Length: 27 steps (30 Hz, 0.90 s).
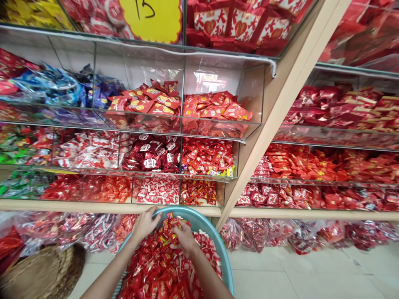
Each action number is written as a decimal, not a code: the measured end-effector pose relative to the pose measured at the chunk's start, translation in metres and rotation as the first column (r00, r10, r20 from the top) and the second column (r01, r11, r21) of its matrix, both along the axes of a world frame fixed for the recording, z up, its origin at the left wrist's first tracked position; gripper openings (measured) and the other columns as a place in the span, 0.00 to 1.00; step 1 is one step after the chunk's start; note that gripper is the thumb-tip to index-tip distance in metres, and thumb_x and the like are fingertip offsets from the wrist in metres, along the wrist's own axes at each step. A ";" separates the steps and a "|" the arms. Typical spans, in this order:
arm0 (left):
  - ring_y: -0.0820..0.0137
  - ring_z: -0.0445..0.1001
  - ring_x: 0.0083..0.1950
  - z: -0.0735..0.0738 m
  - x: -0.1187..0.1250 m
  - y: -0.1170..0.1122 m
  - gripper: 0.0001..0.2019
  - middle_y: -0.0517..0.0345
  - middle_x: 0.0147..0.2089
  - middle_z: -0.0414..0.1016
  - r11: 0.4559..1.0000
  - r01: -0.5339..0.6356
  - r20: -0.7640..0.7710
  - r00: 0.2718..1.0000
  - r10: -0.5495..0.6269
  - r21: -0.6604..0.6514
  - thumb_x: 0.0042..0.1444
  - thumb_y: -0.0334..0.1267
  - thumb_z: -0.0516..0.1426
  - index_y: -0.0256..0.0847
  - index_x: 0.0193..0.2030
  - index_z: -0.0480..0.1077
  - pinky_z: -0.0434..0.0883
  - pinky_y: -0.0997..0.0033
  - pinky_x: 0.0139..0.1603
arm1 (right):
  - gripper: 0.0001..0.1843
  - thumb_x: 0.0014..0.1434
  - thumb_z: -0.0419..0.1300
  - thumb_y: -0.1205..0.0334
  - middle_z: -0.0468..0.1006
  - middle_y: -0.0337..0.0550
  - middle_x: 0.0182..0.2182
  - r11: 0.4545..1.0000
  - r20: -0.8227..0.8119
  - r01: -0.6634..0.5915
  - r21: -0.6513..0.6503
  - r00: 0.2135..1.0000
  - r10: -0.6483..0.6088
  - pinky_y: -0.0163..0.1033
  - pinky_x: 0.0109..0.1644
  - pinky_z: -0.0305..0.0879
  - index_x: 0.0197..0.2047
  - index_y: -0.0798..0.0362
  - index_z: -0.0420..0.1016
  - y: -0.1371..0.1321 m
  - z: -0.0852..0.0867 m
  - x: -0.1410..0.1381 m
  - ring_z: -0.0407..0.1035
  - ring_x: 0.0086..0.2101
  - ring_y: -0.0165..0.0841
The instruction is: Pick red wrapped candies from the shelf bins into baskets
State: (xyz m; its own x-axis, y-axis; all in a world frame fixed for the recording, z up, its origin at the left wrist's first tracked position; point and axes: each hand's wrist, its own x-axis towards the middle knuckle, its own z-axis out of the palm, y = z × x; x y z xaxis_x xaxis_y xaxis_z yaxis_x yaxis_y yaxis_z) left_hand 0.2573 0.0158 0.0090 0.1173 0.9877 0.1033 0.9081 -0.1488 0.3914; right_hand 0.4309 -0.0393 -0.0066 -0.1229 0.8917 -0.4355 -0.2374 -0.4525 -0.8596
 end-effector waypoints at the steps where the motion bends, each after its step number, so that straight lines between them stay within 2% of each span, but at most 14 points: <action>1: 0.68 0.74 0.40 0.000 0.000 0.000 0.16 0.55 0.43 0.75 1.000 -0.001 -0.001 1.000 0.001 -0.001 0.58 0.47 0.45 0.45 0.45 0.67 0.62 0.73 0.38 | 0.18 0.42 0.61 0.52 0.73 0.36 0.33 0.999 0.042 -0.021 0.027 0.999 0.020 0.36 0.26 0.68 0.39 0.46 0.71 0.000 0.001 0.000 0.68 0.33 0.33; 6: 0.67 0.74 0.40 -0.002 0.000 0.000 0.18 0.55 0.43 0.76 1.000 -0.011 -0.018 1.000 0.010 -0.015 0.58 0.49 0.44 0.44 0.47 0.66 0.62 0.73 0.38 | 0.24 0.44 0.60 0.50 0.73 0.38 0.31 0.991 0.195 -0.089 0.100 0.978 0.068 0.36 0.23 0.67 0.44 0.49 0.67 0.008 0.002 -0.003 0.67 0.28 0.32; 13: 0.68 0.74 0.39 -0.004 -0.001 0.001 0.17 0.55 0.42 0.76 1.000 -0.014 -0.026 1.000 0.014 -0.002 0.58 0.49 0.44 0.45 0.46 0.66 0.62 0.73 0.37 | 0.19 0.45 0.58 0.54 0.67 0.35 0.27 0.974 0.316 -0.148 0.173 0.945 0.088 0.35 0.20 0.66 0.41 0.52 0.67 0.025 0.000 -0.012 0.62 0.23 0.28; 17: 0.69 0.74 0.39 -0.003 -0.001 0.001 0.17 0.55 0.42 0.76 1.000 -0.009 -0.027 1.000 0.009 -0.008 0.58 0.48 0.44 0.45 0.45 0.67 0.61 0.74 0.36 | 0.20 0.45 0.58 0.57 0.62 0.32 0.23 0.964 0.317 -0.190 0.188 0.940 0.124 0.37 0.20 0.66 0.43 0.51 0.68 0.030 0.000 -0.017 0.56 0.20 0.24; 22: 0.69 0.74 0.39 -0.004 -0.002 0.001 0.16 0.56 0.42 0.75 1.000 -0.005 -0.022 1.000 0.005 0.015 0.58 0.48 0.45 0.45 0.45 0.66 0.61 0.74 0.35 | 0.19 0.45 0.59 0.57 0.60 0.30 0.20 0.966 0.301 -0.173 0.194 0.947 0.109 0.37 0.20 0.66 0.42 0.52 0.68 0.032 -0.002 -0.020 0.56 0.19 0.24; 27: 0.70 0.74 0.38 -0.005 -0.002 0.002 0.17 0.56 0.43 0.75 1.000 -0.002 -0.012 1.000 0.002 0.005 0.58 0.48 0.44 0.45 0.46 0.66 0.61 0.74 0.36 | 0.21 0.45 0.61 0.48 0.68 0.36 0.26 0.992 0.202 -0.094 0.080 0.976 0.077 0.35 0.22 0.65 0.41 0.50 0.69 0.022 0.001 -0.013 0.63 0.22 0.27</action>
